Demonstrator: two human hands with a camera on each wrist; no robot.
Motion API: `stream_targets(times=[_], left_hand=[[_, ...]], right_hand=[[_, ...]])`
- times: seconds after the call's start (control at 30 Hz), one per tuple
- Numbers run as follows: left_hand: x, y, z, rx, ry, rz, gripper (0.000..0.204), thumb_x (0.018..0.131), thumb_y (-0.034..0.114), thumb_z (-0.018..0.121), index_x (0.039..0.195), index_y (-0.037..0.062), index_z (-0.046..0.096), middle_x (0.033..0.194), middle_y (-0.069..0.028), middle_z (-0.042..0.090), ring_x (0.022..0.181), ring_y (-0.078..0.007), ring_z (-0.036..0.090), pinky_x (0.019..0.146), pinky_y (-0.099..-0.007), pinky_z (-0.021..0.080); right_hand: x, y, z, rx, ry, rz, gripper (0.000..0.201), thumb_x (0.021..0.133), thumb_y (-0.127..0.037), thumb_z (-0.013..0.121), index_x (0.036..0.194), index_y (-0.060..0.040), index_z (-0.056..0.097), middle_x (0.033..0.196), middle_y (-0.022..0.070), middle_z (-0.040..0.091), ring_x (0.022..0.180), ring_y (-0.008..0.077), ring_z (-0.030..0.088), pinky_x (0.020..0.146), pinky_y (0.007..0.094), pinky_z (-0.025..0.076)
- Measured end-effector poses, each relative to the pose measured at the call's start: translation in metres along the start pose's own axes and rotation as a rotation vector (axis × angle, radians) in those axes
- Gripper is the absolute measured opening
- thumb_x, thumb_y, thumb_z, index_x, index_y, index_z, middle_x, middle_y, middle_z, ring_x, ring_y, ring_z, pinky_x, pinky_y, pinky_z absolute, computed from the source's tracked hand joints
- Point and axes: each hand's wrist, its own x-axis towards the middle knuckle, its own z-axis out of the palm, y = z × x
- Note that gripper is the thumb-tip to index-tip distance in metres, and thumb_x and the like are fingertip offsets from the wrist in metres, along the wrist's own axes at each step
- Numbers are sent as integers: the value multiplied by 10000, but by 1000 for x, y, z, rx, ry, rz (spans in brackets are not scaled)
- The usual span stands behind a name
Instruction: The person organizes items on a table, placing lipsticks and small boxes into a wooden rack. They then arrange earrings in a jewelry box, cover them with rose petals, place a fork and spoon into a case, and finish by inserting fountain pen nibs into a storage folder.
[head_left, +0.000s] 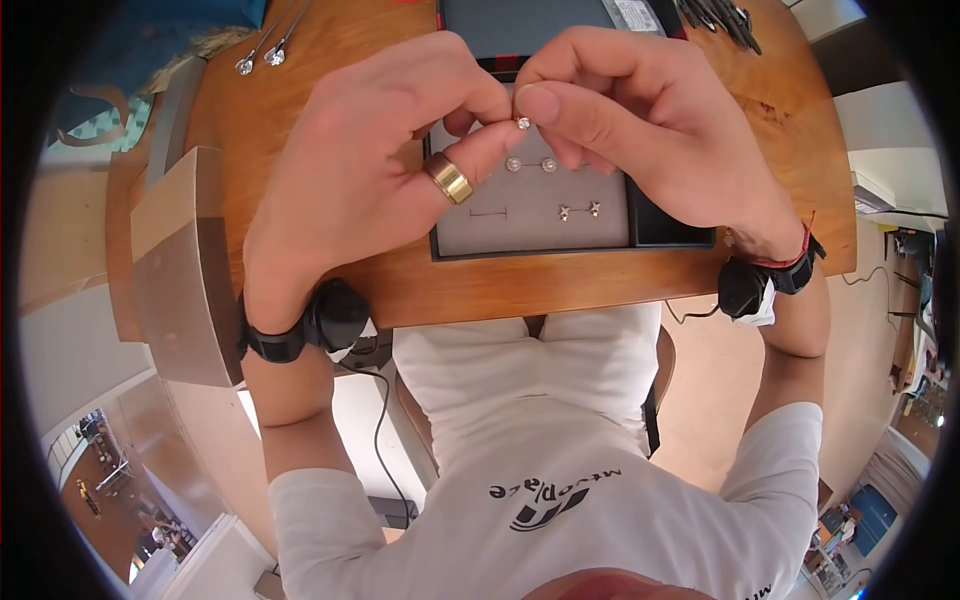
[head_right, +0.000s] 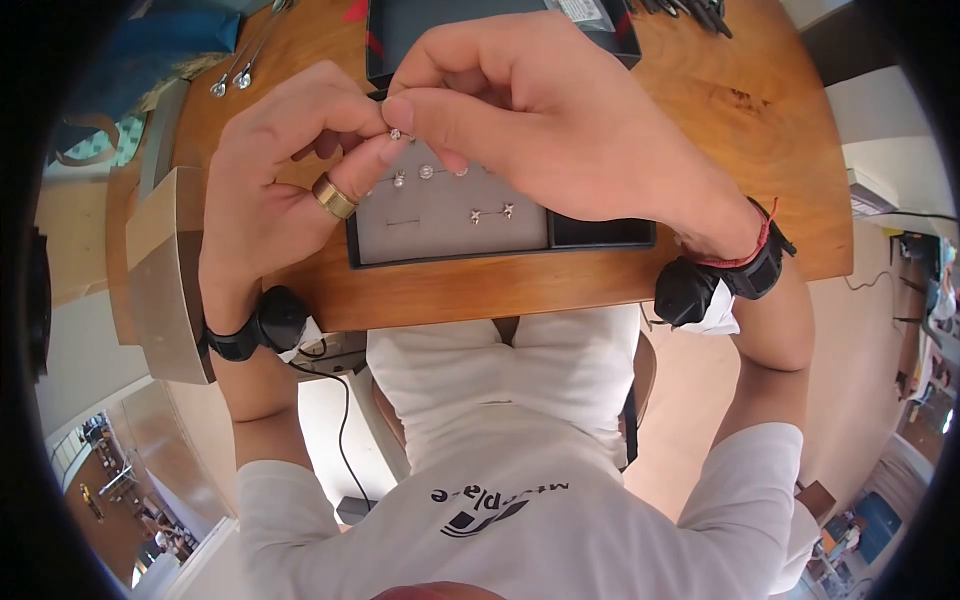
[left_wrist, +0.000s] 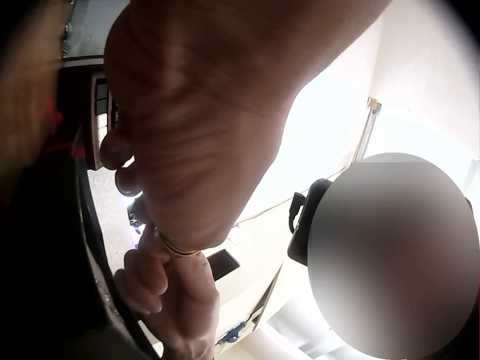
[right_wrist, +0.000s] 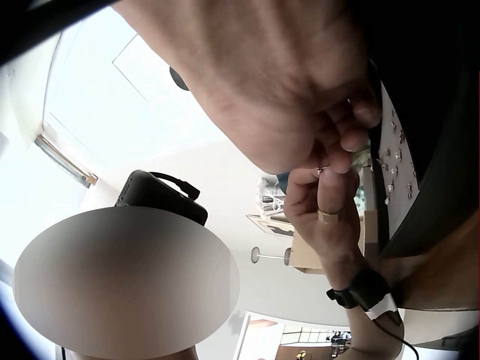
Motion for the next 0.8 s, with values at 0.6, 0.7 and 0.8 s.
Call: stream_targets(times=[0.6,0.7,0.8], left_hand=[[1,7,-3,46,46,-37,103,914,5,808,975,8,725,855,-39,654,729,-109,602,616,-237,443],[1,6,-3,63,41,-43,91,924,9,797,982,7,727,872,-40,661,731,-111,600,625,-234,448],[3,9,-5,134,22,-3,83,935,23,790,992,12,731,883,-38,664,727,-110,592,635,-226,446]], right_hand=[[-1,5,6,31,51,-65,139,1081,-132,677,1137,-8,706,894,-24,671,795,24,602,651,196,449],[-2,4,2,26,41,-1,139,1069,-88,678,1163,13,698,948,-11,685,821,36,620,699,206,503],[1,-1,2,-65,16,9,142,1066,-73,676,1171,21,697,951,-7,690,830,34,625,729,213,537]])
